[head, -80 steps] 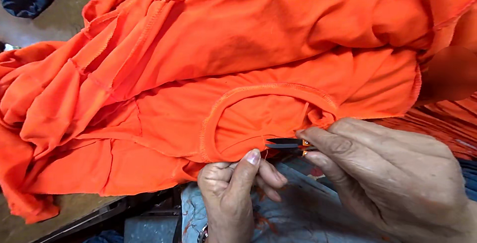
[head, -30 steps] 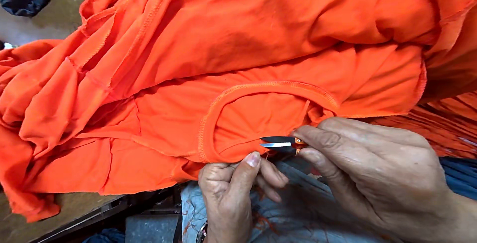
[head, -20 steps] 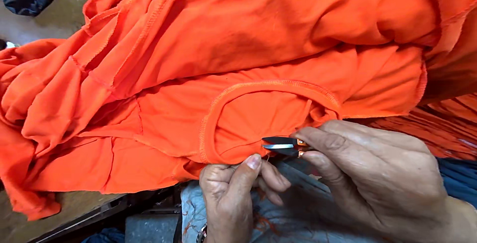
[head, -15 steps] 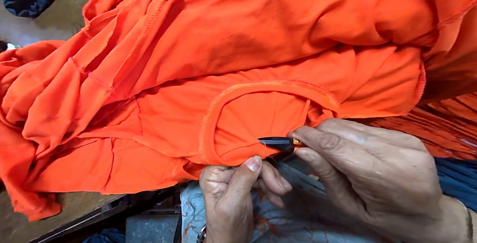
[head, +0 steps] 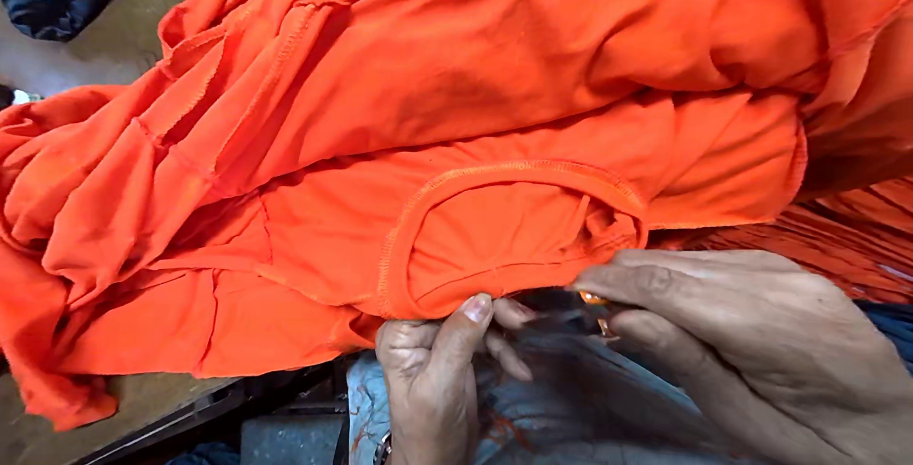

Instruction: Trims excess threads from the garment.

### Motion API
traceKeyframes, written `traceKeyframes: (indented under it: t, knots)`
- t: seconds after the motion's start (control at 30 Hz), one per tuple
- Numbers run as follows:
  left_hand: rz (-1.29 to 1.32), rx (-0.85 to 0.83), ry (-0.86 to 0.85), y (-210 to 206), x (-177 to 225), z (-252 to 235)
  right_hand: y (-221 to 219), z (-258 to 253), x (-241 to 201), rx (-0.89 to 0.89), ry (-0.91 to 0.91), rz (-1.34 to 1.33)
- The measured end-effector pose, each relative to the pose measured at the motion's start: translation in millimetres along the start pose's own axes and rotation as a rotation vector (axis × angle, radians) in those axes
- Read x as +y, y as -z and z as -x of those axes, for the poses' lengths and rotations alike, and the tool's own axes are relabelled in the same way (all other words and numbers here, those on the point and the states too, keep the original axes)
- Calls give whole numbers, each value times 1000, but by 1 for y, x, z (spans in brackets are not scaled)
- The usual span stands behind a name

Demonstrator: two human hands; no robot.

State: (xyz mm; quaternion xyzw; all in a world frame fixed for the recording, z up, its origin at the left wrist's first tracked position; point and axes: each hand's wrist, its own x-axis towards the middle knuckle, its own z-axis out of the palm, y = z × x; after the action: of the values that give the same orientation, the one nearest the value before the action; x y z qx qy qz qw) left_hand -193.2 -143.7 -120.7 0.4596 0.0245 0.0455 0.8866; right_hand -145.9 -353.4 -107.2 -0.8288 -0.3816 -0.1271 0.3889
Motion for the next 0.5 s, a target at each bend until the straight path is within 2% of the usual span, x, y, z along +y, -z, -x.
traceKeyframes:
  t: [0.17,0.33,0.4,0.5]
  knots:
    - [3,-6,14,-1,0,2,1,5,-5,26,-30,99]
    - [-12,-2,8,-2,1,1,-7,-8,-7,129,-189,-360]
    - [-18,-8,1,-3,1,1,-15,-17,-13,184,-241,-405]
    - [-25,-6,-13,-3,0,0,-25,-32,-20,215,-213,-340]
